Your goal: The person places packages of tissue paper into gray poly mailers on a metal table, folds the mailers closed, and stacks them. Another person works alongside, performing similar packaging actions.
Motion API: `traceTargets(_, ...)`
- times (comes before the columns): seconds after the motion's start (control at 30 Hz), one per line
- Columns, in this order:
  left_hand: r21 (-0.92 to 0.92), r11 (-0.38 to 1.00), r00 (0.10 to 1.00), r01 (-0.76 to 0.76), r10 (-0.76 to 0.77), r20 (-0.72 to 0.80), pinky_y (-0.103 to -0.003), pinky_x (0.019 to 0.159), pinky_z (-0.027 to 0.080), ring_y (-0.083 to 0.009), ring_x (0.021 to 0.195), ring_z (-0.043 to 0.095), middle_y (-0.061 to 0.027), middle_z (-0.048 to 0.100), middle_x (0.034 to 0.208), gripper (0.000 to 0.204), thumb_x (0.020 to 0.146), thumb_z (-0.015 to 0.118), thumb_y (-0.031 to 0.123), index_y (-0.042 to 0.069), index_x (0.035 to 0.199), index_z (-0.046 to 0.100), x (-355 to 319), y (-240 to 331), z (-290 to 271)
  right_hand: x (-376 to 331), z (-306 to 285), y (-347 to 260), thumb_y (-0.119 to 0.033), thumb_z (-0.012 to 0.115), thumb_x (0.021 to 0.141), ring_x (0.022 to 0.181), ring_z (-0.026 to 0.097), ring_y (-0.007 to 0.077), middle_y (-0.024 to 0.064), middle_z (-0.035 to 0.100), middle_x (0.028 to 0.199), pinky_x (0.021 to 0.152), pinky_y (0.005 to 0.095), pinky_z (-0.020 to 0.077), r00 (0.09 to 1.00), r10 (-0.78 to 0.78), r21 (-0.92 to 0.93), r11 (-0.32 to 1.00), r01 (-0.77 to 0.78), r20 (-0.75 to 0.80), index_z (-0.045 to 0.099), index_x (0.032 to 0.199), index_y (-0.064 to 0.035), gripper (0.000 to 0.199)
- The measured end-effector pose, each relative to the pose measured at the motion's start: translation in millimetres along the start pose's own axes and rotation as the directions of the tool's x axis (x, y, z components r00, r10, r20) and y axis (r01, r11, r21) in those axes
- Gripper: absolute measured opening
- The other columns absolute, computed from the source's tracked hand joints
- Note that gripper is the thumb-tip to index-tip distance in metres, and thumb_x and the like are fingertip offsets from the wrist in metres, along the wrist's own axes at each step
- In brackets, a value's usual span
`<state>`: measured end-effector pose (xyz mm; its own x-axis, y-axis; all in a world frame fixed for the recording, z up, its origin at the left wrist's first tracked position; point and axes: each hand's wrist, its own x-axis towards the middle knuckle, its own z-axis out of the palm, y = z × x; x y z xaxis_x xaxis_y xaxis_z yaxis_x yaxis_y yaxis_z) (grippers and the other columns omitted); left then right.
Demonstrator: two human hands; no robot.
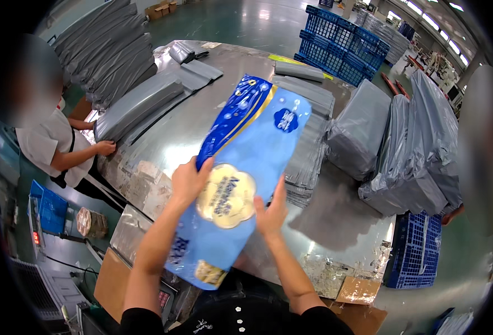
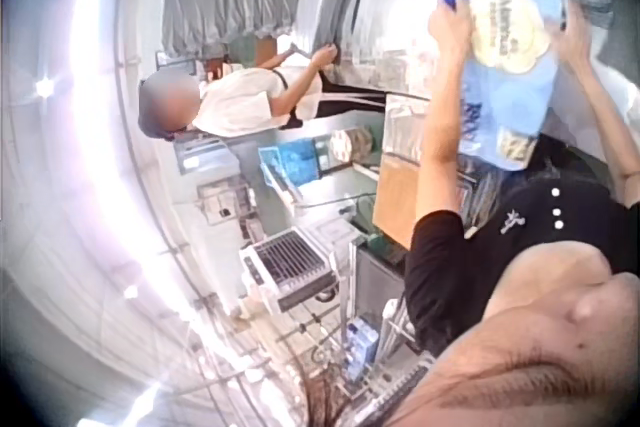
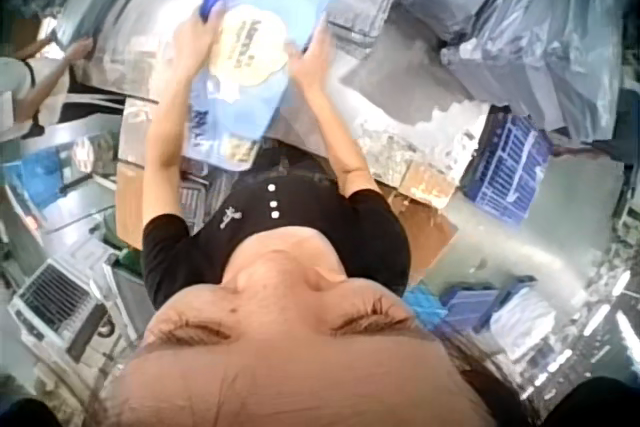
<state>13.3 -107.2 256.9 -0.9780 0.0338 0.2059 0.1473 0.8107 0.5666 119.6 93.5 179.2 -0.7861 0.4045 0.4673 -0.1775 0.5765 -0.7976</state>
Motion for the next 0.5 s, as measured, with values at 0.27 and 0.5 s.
traceTargets(0.27, 0.136, 0.990, 0.833, 0.025, -0.096, 0.546, -0.049, 0.085, 0.050, -0.0438, 0.085, 0.067, -0.0256, 0.068, 0.086, 0.072, 0.093, 0.037, 0.062, -0.001, 0.089, 0.071, -13, -38, 185, -71, -22, 188, -0.034, 0.070, 0.083, 0.111, 0.057, 0.0331, 0.0190, 0.054, 0.122, 0.089, 0.0418, 0.0466, 0.882, 0.468, 0.167, 0.867, -0.470, 0.055, 0.039, 0.141, -0.0015, 0.073)
traceTargets(0.5, -0.075, 0.732, 0.728, -0.677, 0.681, 0.079, -0.042, 0.081, 0.052, -0.0372, 0.096, 0.062, -0.0174, 0.063, 0.110, 0.027, 0.091, 0.054, 0.015, 0.003, 0.113, 0.060, 145, -66, 278, 128, -24, 189, -0.031, 0.066, 0.087, 0.124, 0.045, 0.0396, 0.0240, 0.048, 0.129, 0.104, 0.0444, 0.0364, 0.991, -0.082, -0.426, 0.904, 0.029, -0.107, 0.042, 0.138, -0.0002, 0.064)
